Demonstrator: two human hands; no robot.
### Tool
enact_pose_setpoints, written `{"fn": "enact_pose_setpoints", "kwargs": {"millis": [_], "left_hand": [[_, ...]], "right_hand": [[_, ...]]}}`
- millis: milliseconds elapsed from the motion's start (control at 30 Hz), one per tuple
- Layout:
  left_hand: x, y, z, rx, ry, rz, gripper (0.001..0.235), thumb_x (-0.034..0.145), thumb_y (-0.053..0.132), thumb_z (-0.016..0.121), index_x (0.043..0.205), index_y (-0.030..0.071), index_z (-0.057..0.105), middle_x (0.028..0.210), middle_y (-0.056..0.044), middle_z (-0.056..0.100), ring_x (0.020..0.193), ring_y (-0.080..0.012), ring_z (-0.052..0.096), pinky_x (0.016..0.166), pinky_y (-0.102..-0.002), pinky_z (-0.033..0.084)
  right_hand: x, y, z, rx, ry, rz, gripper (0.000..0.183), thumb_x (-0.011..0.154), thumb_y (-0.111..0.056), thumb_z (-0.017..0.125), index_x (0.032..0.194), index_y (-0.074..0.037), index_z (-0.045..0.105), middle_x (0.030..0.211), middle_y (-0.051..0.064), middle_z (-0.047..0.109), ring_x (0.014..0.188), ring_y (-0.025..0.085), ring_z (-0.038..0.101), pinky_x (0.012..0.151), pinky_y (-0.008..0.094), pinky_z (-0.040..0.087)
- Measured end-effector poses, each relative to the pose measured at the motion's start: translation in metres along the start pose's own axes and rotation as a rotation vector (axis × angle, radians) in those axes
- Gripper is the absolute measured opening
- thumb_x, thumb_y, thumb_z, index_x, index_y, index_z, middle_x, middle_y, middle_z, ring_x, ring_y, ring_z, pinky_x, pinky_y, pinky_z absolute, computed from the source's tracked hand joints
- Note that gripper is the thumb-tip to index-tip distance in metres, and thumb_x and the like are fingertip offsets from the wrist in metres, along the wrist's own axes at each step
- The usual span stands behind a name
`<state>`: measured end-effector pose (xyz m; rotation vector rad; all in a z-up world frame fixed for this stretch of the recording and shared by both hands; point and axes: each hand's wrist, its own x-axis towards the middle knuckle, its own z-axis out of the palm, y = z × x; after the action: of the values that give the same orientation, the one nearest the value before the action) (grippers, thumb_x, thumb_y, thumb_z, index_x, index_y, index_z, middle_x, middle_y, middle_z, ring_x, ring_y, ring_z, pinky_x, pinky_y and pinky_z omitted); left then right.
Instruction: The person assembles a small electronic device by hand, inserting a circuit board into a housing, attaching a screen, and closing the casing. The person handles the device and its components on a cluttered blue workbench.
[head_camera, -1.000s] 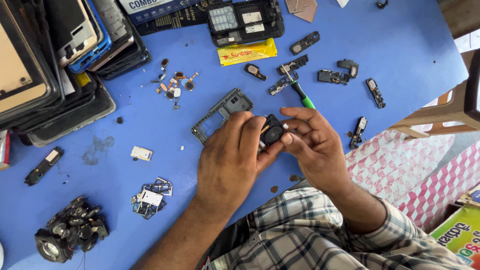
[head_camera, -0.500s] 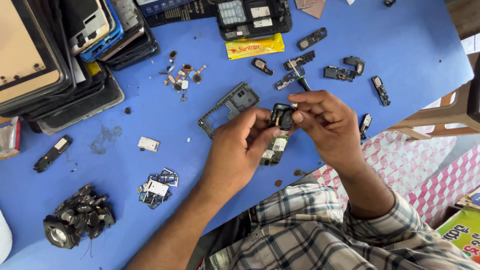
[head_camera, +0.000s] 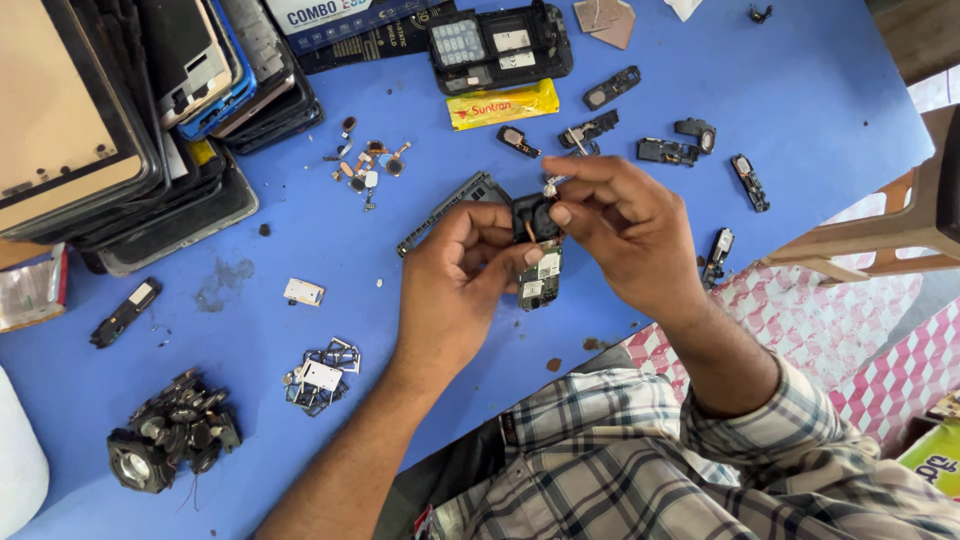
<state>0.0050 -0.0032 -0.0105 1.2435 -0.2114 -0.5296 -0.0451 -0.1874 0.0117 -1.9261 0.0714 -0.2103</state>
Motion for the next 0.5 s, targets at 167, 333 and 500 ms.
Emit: {"fn": "enact_pose_setpoints", "kwargs": {"millis": [167,333,500], "left_hand": [[0.001,0.003,-0.007,0.115,0.083,0.133,0.015,0.097,0.001,0.072,0.109,0.000,0.063,0.096,-0.004,0.076,0.083,-0.0063,0.072,0.067,-0.022,0.062],[0.005,0.000,-0.010,0.151,0.184,0.264,0.016,0.098,0.001,0.072,0.112,0.001,0.063,0.096,-0.005,0.077,0.082,-0.0063,0.072,0.067,-0.022,0.062],[0.006,-0.002,-0.014,0.227,0.266,0.437,0.020,0.099,0.002,0.074,0.116,0.001,0.063,0.096,-0.005,0.076,0.084,-0.0067,0.072,0.071,-0.022,0.060]], "right_hand": [[0.017,-0.008,0.004,0.072,-0.084,-0.014,0.034,0.105,-0.008,0.067,0.138,0.000,0.060,0.103,0.002,0.071,0.092,0.004,0.062,0.081,0.018,0.050],[0.035,0.001,0.013,0.267,-0.149,0.109,0.025,0.103,-0.012,0.064,0.123,0.002,0.064,0.108,0.002,0.071,0.099,0.007,0.065,0.089,0.021,0.056],[0.040,0.007,0.019,0.230,-0.178,0.070,0.014,0.110,-0.008,0.066,0.115,0.005,0.067,0.106,0.003,0.067,0.098,0.007,0.060,0.087,0.022,0.051]]}}
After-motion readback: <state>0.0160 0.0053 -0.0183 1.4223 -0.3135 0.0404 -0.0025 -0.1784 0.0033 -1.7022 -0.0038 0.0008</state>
